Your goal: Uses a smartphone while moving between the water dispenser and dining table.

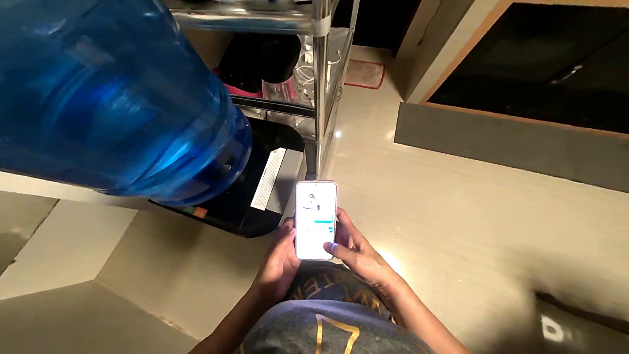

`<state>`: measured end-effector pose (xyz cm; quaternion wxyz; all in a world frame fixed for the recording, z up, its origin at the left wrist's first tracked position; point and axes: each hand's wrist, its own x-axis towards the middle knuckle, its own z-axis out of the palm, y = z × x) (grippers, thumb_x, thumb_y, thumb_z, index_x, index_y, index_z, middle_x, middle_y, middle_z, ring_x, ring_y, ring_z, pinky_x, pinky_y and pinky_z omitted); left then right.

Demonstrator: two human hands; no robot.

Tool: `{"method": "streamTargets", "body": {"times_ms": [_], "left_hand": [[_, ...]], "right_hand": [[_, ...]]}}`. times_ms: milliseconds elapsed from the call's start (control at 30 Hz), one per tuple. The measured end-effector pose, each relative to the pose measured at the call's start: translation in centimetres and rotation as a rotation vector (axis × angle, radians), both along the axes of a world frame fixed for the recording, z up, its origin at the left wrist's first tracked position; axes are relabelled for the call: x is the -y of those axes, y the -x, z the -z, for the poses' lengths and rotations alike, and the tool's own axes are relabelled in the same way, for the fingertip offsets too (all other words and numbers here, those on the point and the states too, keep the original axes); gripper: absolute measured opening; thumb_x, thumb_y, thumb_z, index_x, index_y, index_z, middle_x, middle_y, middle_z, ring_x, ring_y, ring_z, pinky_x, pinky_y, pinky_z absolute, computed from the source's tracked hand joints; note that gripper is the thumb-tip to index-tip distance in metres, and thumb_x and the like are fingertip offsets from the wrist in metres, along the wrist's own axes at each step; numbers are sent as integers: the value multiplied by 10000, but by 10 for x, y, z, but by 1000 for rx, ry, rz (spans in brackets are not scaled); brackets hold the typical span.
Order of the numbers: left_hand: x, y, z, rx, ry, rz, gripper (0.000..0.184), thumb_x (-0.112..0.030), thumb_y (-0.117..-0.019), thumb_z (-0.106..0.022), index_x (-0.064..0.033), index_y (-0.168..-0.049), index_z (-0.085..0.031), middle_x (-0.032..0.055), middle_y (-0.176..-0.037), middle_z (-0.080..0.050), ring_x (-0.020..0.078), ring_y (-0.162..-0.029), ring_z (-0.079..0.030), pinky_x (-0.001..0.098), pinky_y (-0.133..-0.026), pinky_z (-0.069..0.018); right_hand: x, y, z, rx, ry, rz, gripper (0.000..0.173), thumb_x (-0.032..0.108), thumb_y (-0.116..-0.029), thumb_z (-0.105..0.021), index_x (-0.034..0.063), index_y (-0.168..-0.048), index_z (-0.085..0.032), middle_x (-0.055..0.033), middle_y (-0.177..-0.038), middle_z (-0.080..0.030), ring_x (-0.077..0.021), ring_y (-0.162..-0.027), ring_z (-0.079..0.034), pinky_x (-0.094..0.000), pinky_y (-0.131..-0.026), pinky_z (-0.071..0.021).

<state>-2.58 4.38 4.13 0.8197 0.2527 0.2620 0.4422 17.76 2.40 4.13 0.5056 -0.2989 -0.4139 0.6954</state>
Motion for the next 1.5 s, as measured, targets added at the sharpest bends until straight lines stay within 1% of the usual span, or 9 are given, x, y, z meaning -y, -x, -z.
{"method": "streamTargets", "body": {"times_ms": [200,567,733,867,1000,1167,1333,1500], "left_hand": [[7,6,3,3,2,2,437,-220,-1112,-335,-3,-1491,-347,210,-1417,-548,324,-1296,-575,526,-1076,-494],[13,9,0,-5,14,2,437,-225,-1118,-319,-13,-1500,-331,204,-1429,-540,316,-1306,-569,512,-1089,-487],[12,8,0,-5,11,9,437,-216,-1113,-326,-17,-1502,-321,194,-1419,-548,302,-1299,-575,502,-1083,-493],[10,6,1,-2,1,14,437,-222,-1118,-316,-15,-1502,-327,199,-1429,-539,314,-1307,-568,513,-1085,-490],[8,4,2,-9,10,11,437,-212,-1114,-321,-14,-1503,-326,196,-1432,-534,310,-1306,-567,517,-1084,-489],[4,4,3,-15,-3,15,442,-221,-1118,-308,-5,-1504,-330,200,-1435,-533,313,-1315,-560,519,-1094,-480],[-1,1,2,9,13,-3,434,-212,-1114,-324,-9,-1497,-341,201,-1415,-551,316,-1296,-576,515,-1085,-489],[-5,2,3,-1,11,1,451,-202,-1118,-294,-2,-1523,-301,204,-1440,-528,312,-1320,-556,508,-1095,-482]], "right_hand": [[6,4,2,-12,-8,-21,665,4,-963,-569,-2,-1511,-193,-194,-1391,-551,-283,-1235,-618,-446,-1038,-543],[11,7,1,-3,-16,-32,661,1,-965,-564,0,-1511,-192,-193,-1401,-544,-282,-1248,-610,-444,-1050,-534],[12,5,1,-2,-18,-31,669,7,-965,-568,0,-1514,-186,-193,-1400,-543,-282,-1246,-611,-443,-1050,-536],[10,3,0,1,-11,-24,677,2,-965,-568,0,-1521,-181,-193,-1405,-541,-281,-1250,-609,-442,-1053,-535],[9,2,-1,22,6,-15,670,0,-959,-567,6,-1515,-194,-182,-1395,-550,-263,-1236,-618,-426,-1040,-544],[4,0,-1,28,2,-27,659,-1,-961,-564,-1,-1511,-201,-188,-1399,-546,-268,-1244,-612,-428,-1046,-539],[-2,0,-1,33,13,-23,658,6,-958,-570,4,-1508,-209,-185,-1392,-554,-268,-1235,-618,-425,-1040,-541],[-7,-1,1,24,8,-37,658,2,-964,-566,2,-1511,-202,-187,-1393,-552,-272,-1241,-614,-434,-1047,-538]]}}
